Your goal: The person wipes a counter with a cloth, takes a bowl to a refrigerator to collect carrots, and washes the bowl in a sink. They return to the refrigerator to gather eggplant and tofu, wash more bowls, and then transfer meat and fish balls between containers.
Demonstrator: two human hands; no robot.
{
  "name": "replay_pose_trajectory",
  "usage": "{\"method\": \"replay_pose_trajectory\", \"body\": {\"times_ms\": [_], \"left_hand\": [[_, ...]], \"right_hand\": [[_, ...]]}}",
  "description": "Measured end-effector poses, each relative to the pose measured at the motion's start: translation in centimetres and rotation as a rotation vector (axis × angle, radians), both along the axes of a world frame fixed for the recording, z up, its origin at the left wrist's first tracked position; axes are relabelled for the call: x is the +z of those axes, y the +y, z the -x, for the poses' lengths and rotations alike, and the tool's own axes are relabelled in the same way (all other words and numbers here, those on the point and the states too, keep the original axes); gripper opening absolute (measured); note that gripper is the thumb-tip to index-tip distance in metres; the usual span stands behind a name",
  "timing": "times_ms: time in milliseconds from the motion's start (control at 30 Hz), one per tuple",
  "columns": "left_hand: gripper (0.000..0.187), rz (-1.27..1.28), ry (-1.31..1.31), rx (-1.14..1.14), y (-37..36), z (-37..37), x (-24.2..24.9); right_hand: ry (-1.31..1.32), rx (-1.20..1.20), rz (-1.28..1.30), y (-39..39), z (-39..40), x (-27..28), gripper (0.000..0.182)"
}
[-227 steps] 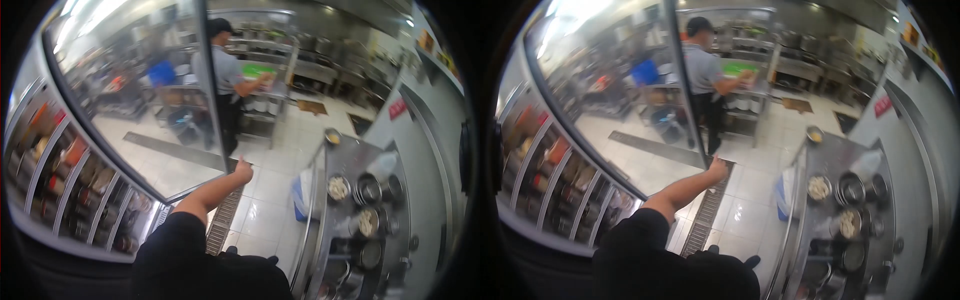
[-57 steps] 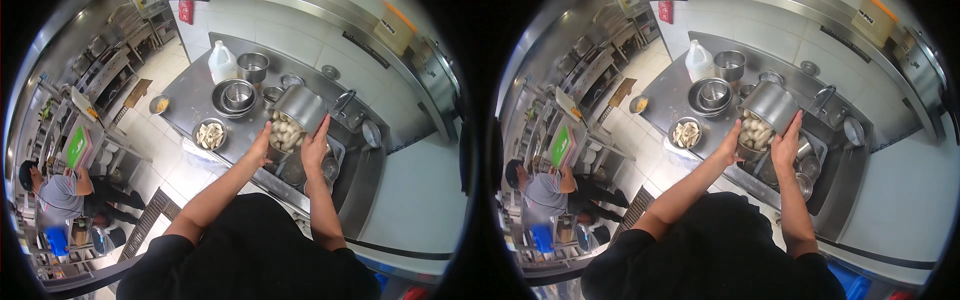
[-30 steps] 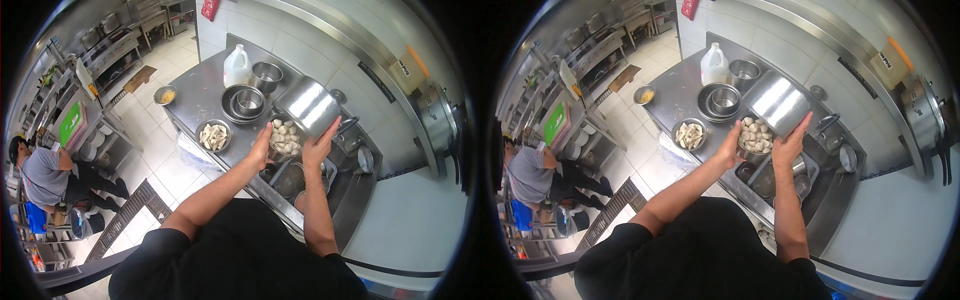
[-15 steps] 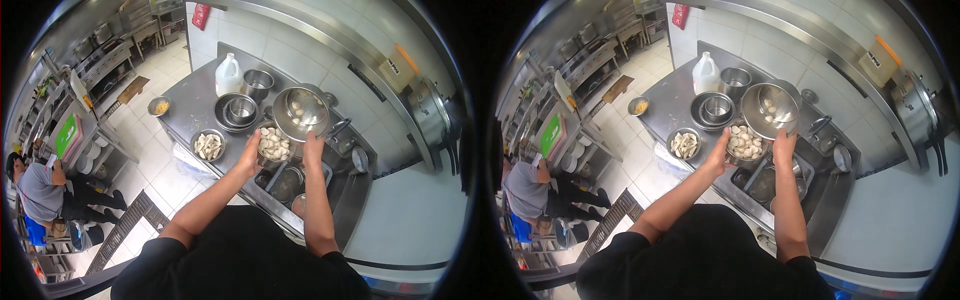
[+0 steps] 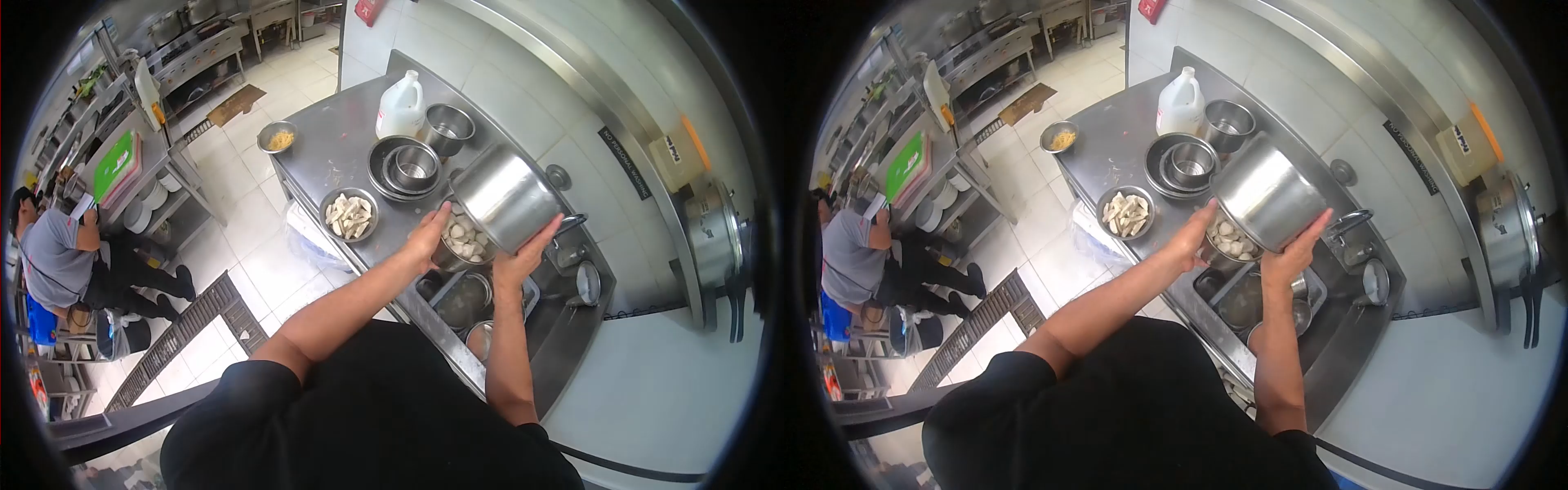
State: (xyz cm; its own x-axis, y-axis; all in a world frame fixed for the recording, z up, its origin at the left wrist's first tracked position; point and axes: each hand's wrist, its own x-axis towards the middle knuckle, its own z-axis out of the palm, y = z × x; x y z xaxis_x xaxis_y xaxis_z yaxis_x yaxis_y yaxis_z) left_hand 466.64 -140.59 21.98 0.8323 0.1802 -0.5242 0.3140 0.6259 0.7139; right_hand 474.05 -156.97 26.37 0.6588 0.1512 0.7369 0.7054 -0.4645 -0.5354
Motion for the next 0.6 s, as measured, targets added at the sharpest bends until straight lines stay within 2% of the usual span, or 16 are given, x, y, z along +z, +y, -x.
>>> {"method": "replay_pose_trajectory", "body": {"times_ms": [100, 200, 333, 433, 533, 600], "left_hand": [[0.091, 0.044, -0.061, -0.032, 0.2, 0.2, 0.4], [0.088, -0.037, -0.046, -0.008, 0.1, 0.0, -0.2], [0.08, 0.007, -0.061, -0.006, 0.2, -0.2, 0.3], [0.076, 0.022, -0.069, -0.002, -0.4, 0.7, 2.4], [0.076, 0.081, -0.136, -0.05, -0.1, 0.5, 2.6], [0.077, 0.082, -0.118, -0.06, -0.5, 0.6, 2.9]], "right_hand": [[-0.147, 0.082, -0.152, 0.0, 0.3, 0.0, 0.098], [-0.027, -0.005, 0.162, -1.2, -1.2, -1.3, 0.101], [-0.07, 0.034, -0.046, -0.3, -0.7, -0.7, 0.094], [-0.05, 0.028, -0.101, 0.2, -1.6, 0.5, 0.091], [0.223, 0.119, -0.444, 0.6, -3.3, -0.2, 0.085], [0.287, 0.12, -0.502, 0.5, -3.7, -0.8, 0.085]]}}
